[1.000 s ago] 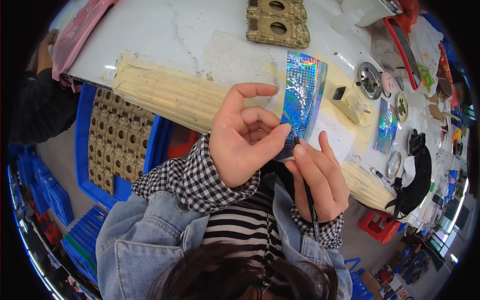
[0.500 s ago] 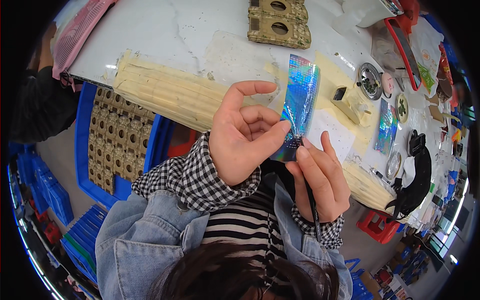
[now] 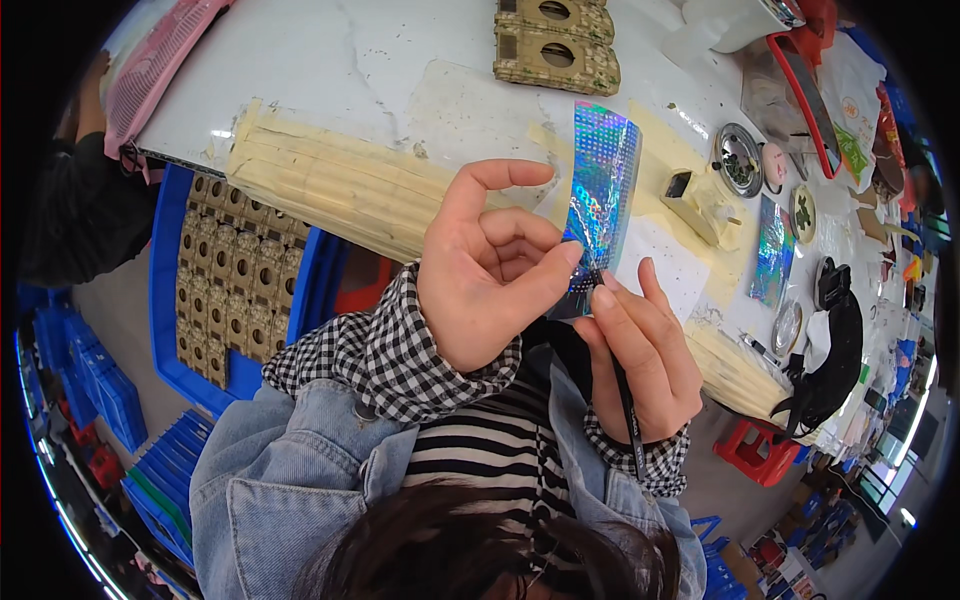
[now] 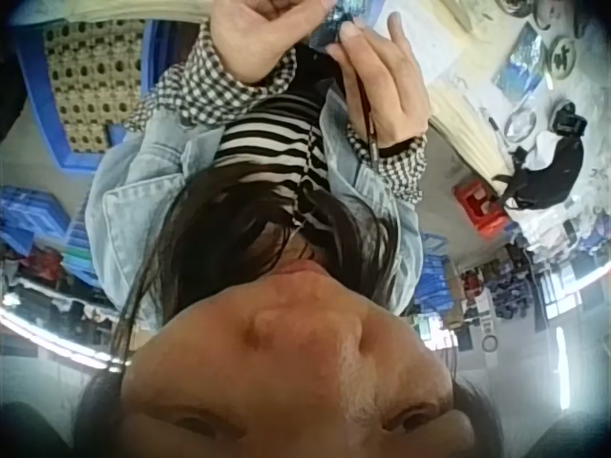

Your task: Assembling or inspecting small holographic components using tweezers at a workbench.

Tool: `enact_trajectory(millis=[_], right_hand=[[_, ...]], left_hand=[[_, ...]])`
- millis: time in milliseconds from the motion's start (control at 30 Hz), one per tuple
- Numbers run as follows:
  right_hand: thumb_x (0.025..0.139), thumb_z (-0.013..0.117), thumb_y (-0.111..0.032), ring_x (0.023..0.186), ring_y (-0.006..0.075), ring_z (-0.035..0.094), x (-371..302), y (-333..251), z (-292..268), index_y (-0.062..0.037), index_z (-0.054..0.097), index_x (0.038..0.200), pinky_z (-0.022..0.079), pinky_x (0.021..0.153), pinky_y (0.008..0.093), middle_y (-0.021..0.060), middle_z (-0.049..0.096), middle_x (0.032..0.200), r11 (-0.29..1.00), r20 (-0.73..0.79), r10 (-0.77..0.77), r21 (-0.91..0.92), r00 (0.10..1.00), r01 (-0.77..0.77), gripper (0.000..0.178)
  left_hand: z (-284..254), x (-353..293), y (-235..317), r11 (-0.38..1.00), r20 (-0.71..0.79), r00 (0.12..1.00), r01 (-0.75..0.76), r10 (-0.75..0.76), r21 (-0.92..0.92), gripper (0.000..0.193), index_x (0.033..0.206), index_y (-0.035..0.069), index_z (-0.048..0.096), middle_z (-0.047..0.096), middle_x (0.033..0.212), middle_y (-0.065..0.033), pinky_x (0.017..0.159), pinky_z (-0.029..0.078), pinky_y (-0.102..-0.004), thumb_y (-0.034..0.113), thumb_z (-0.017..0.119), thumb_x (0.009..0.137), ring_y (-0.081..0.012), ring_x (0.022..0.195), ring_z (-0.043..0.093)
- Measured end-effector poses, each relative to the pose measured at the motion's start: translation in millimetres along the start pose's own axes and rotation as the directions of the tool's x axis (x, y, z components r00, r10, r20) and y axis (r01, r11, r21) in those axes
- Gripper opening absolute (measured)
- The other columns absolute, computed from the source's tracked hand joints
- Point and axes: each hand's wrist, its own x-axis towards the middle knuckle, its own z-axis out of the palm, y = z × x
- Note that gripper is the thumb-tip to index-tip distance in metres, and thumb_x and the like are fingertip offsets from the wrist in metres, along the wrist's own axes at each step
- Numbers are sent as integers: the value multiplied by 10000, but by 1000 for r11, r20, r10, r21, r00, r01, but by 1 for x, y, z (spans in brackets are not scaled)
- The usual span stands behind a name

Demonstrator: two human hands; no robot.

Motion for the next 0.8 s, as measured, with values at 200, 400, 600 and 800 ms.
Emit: enact_trajectory(millis=[200, 400, 600, 800], right_hand=[[711, 750, 19, 910, 244, 662, 1, 0, -1, 10, 649, 1041, 496, 915, 475, 143, 662, 910, 995, 4, 52, 82, 999, -53, 346], [722, 740, 30, 908, 241, 662, -1, 2, -1, 5, 635, 1058, 496, 919, 473, 146, 661, 928, 987, -1, 76, 139, 997, -75, 354], [712, 748, 35, 926, 246, 660, -2, 1, 0, 8, 632, 1060, 498, 919, 471, 148, 659, 940, 989, -15, 81, 129, 997, -78, 368], [707, 749, 42, 930, 251, 659, -1, 1, 0, 19, 633, 1049, 499, 918, 471, 150, 658, 932, 992, 0, 59, 111, 998, -58, 362]], left_hand=[[-1, -1, 0, 996, 5, 999, -42, 42, 73, 522, 1246, -14, 339, 638, 811, -44, 697, 496, -177, -45, 631, 814, -56, 775, 616], [-2, -1, 0, 1000, 19, 1000, 16, -17, 19, 552, 1288, -9, 316, 648, 846, -45, 691, 478, -183, -95, 596, 820, -76, 795, 618], [-2, 1, -2, 998, 14, 1000, 23, -22, -50, 545, 1294, -10, 314, 653, 876, -79, 737, 492, -206, -93, 582, 827, -108, 833, 632], [-3, 2, -3, 995, 1, 998, 67, -67, -78, 521, 1253, -8, 321, 643, 858, -80, 701, 491, -197, -50, 614, 824, -89, 807, 622]])
